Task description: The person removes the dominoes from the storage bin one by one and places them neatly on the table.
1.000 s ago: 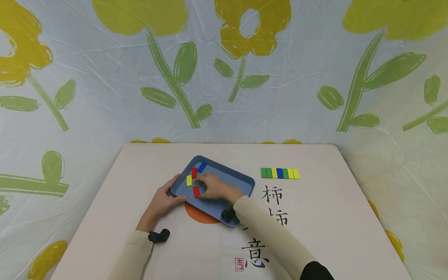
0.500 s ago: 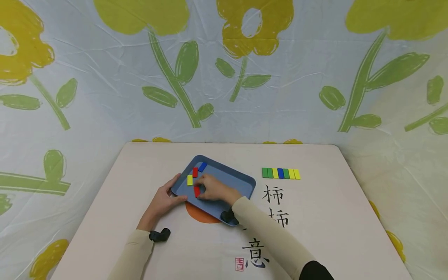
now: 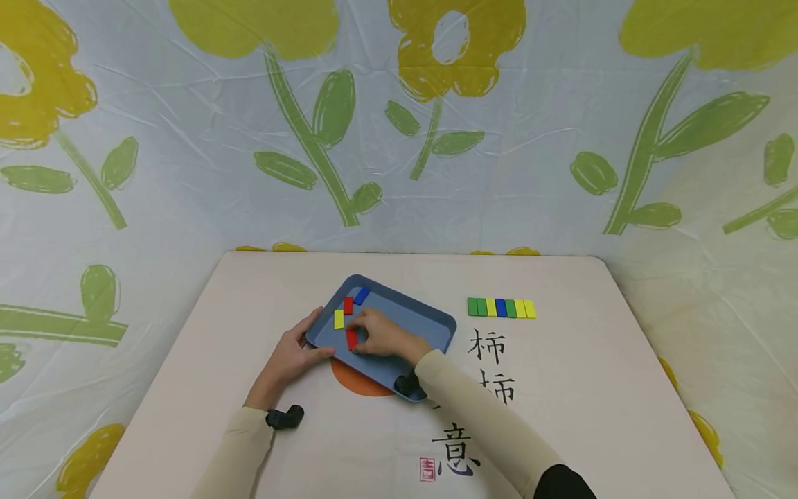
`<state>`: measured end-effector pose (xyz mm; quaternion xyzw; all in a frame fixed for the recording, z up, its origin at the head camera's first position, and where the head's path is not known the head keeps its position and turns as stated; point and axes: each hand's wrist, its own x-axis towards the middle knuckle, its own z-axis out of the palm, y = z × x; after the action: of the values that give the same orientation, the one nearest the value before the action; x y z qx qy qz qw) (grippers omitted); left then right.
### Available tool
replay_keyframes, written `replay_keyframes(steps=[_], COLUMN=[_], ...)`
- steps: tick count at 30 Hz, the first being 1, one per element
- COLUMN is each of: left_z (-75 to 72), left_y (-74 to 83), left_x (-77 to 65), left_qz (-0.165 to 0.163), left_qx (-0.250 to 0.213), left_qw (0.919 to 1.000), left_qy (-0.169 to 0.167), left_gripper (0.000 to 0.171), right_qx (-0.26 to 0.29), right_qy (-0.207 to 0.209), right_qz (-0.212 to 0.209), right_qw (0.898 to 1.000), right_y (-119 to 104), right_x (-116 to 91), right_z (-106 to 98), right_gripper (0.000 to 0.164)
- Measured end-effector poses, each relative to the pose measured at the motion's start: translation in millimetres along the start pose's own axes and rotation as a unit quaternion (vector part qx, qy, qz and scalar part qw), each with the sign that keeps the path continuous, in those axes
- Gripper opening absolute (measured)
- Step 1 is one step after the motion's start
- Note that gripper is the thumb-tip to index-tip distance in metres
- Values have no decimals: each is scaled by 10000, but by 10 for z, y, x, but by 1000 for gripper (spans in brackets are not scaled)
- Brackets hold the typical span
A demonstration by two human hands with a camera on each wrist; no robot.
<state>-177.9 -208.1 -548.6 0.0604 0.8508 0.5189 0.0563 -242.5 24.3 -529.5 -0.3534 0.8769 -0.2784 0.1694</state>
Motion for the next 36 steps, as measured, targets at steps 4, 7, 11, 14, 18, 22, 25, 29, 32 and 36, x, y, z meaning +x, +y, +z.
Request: replay_keyframes(steps=[4, 7, 11, 14, 18, 22, 25, 29, 32, 36], left_z=[-16, -18, -2, -2, 4, 7, 4, 3, 5, 8], left_y=[163, 157, 2, -1, -15, -20, -20, -18, -16, -31], left_x=[-45, -46, 5, 16, 30, 15, 5, 4, 0, -5], left_qz=[16, 48, 53, 42, -28, -86, -92, -73, -68, -95], left_qx=[81, 63, -33, -53, -72, -71, -53, -17, -17, -33], left_qw=[10000, 10000, 10000, 10000, 10000, 9999, 9999, 10000, 10000, 9999], left_qy=[-54, -41, 11, 4, -10, -7, -3, 28, 54, 62], left_gripper=[86, 87, 88, 88, 88, 88, 88, 89, 89, 90], right_qx=[23, 12, 45, 143, 352, 558, 606, 634, 611, 526], right_qy=[-7, -11, -26, -32, 52, 150, 219, 349, 456, 576], right_qz=[-1, -32, -62, -48, 61, 146, 132, 140, 173, 251], right_qw=[10000, 10000, 10000, 9999, 9993, 9982, 9978, 9973, 9969, 9966], right_y=[11, 11, 3, 6, 24, 46, 72, 117, 143, 181], right_x=[2, 0, -9, -19, -47, -95, -132, -182, -227, -296], right_z=[0, -8, -27, -48, -93, -138, -169, -239, -323, -446], right_gripper=[45, 46, 45, 44, 44, 43, 42, 42, 42, 42])
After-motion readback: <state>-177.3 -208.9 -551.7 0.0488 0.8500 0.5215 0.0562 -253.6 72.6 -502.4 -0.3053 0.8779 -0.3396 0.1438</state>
